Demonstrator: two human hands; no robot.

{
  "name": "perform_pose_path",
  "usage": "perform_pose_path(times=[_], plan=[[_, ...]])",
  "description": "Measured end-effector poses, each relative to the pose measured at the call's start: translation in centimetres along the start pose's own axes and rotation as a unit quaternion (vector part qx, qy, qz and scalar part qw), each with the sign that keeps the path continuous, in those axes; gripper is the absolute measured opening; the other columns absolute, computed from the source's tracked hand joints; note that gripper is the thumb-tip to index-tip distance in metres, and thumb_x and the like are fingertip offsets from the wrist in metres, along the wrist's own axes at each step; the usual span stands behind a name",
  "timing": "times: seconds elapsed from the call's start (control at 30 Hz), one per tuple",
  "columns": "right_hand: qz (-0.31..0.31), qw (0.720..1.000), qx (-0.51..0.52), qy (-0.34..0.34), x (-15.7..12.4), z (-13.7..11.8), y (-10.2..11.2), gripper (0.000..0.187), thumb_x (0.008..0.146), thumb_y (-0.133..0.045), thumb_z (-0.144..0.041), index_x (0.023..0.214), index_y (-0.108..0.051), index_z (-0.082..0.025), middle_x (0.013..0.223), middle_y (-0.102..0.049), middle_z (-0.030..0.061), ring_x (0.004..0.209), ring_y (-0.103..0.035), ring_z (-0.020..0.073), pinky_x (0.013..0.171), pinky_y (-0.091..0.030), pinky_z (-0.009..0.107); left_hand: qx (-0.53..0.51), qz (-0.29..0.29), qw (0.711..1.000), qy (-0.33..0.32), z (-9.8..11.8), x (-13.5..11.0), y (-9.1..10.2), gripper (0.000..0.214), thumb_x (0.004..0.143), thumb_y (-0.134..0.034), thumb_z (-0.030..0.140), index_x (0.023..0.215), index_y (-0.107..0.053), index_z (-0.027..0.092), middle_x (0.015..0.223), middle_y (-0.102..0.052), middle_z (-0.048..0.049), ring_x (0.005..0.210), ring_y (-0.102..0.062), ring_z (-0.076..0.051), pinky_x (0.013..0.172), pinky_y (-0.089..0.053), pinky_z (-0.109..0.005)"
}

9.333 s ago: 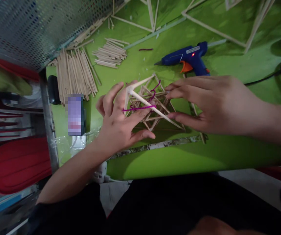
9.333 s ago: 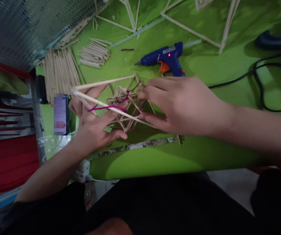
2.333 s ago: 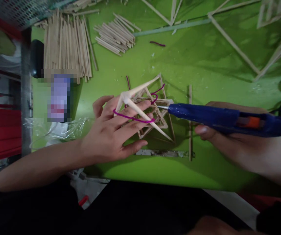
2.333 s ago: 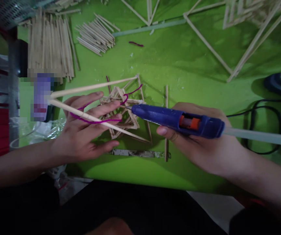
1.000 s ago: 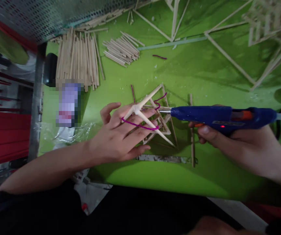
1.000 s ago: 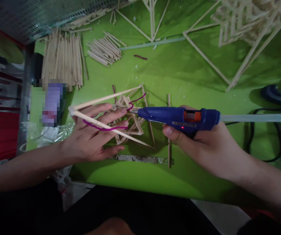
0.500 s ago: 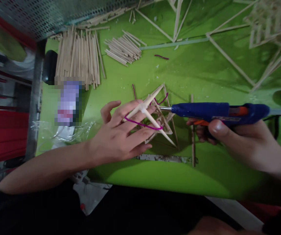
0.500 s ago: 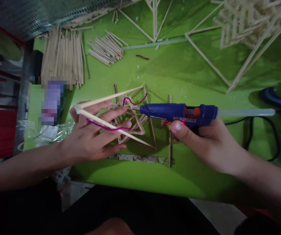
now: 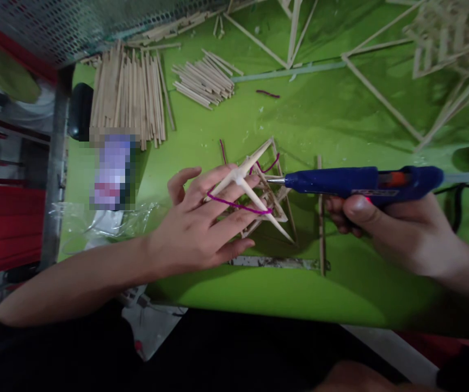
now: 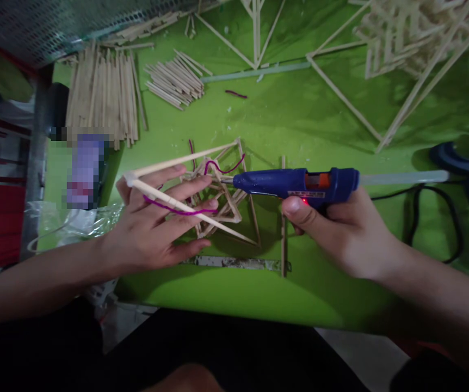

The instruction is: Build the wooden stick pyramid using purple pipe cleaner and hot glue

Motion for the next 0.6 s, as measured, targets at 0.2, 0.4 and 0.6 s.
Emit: perform_pose_path(times=[0.2, 0.4, 0.6], plan=[[-0.006, 1.0, 0.006, -0.001, -0.05, 0.01, -0.19, 0.045, 0.112, -0.093, -0.068, 0.101, -0.086, -0.025, 0.078, -0.074, 0.0018, 0.062, -0.068, 0.0165, 0.051, -0.056, 0.026, -0.011, -0.016, 1.0, 0.004, 0.03, 0.34, 0.08, 0.04, 0.122, -0.078, 0.059, 0.144, -0.089, 0.028, 0.185, -0.073, -0.0073, 0.169, -0.068, -0.042, 0.144, -0.05, -0.073], [0.001, 1.0, 0.008, 0.002, -0.22, -0.17, -0.5, 0.047, 0.113, -0.091, -0.071, 0.102, -0.086, -0.025, 0.075, -0.071, 0.002, 0.059, -0.065, 0.0166, 0.049, -0.053, 0.028, -0.024, -0.031, 0.999, 0.006, -0.12, 0.41, 0.44, 0.043, 0.116, -0.088, 0.058, 0.147, -0.09, 0.029, 0.186, -0.072, -0.0081, 0.169, -0.068, -0.045, 0.144, -0.049, -0.073], [0.003, 1.0, 0.0, -0.012, -0.51, 0.15, -0.39, 0.051, 0.114, -0.088, -0.075, 0.1, -0.085, -0.026, 0.075, -0.07, 0.0034, 0.059, -0.063, 0.0183, 0.049, -0.05, 0.032, -0.022, -0.034, 0.999, 0.014, -0.3, 0.2, 0.49, 0.048, 0.113, -0.091, 0.057, 0.154, -0.088, 0.032, 0.187, -0.072, -0.0077, 0.171, -0.066, -0.046, 0.142, -0.05, -0.073]])
Point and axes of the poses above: each hand's wrist, its own x-axis towards the middle knuckle, its own y-axis out of the back of the hand, z = x × y, the point moved 8 cm from there along x, towards the middle knuckle
